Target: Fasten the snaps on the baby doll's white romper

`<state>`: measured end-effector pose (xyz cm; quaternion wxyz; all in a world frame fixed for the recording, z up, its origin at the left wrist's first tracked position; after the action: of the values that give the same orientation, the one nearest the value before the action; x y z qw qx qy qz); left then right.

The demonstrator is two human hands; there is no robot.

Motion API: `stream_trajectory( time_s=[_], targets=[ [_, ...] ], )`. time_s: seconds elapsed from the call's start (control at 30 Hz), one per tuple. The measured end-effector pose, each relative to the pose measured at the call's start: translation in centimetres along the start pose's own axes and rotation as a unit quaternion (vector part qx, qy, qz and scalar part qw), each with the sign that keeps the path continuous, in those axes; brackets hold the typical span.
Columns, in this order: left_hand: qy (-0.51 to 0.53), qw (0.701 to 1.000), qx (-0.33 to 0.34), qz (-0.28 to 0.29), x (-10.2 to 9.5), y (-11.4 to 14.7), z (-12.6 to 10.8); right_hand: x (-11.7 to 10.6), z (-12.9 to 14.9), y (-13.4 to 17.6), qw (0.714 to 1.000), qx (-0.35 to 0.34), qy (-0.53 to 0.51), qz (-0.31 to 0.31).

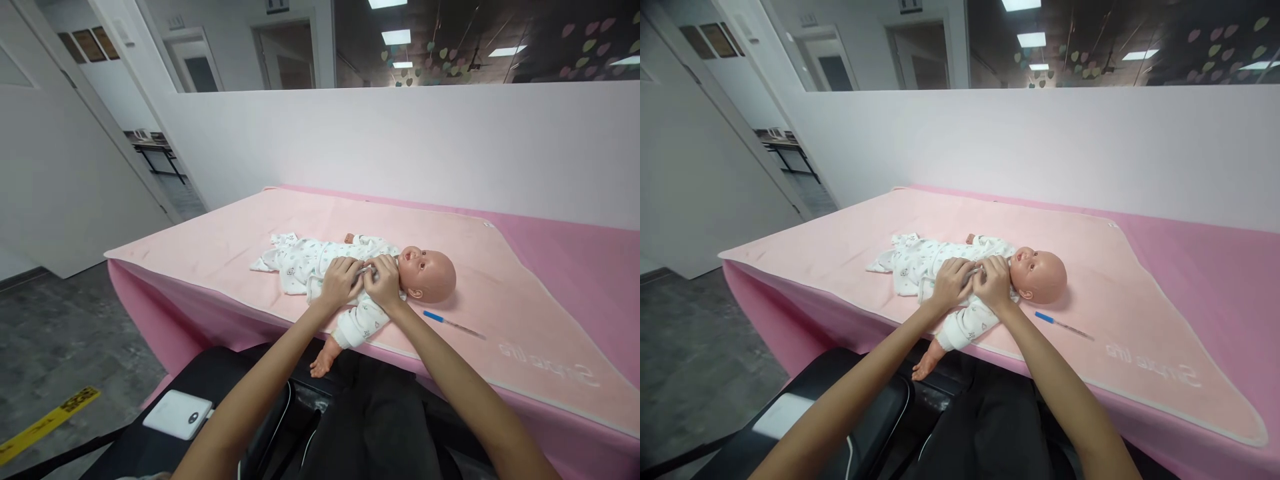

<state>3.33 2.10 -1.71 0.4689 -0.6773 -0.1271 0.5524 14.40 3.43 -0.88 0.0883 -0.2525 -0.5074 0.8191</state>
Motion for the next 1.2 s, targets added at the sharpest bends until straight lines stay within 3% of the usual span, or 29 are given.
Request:
stream_trajectory(
  time_s=[0.33,0.7,1.2],
  targets=[
    [-0.003,0.999,-0.051,-0.017,0.0,0.0,0.6,-0.1,0.1,0.0,0.999,-0.030,-0.033,-0.015],
    [-0.021,0.999,-0.026,-0.020,0.1,0.0,0.5,0.2,-0.1,0.0,1.000,-0.012,-0.022,-0.007],
    [0.065,0.992,-0.086,-0.068,-0.5,0.2,1.1,0.2,-0.1,-0.1,1.000,-0.004,-0.001,0.006]
  ],
)
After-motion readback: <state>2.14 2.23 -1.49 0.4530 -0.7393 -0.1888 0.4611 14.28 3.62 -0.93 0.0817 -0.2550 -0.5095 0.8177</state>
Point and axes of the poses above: each hand's wrist, its own y-axis away from the middle knuckle, its own x-axis out of the palm, z = x × y, the point moved 5 cm from there along -y, towards the middle knuckle, and after that the axes turned 4 degrees about -y, right-handed, at the moved point
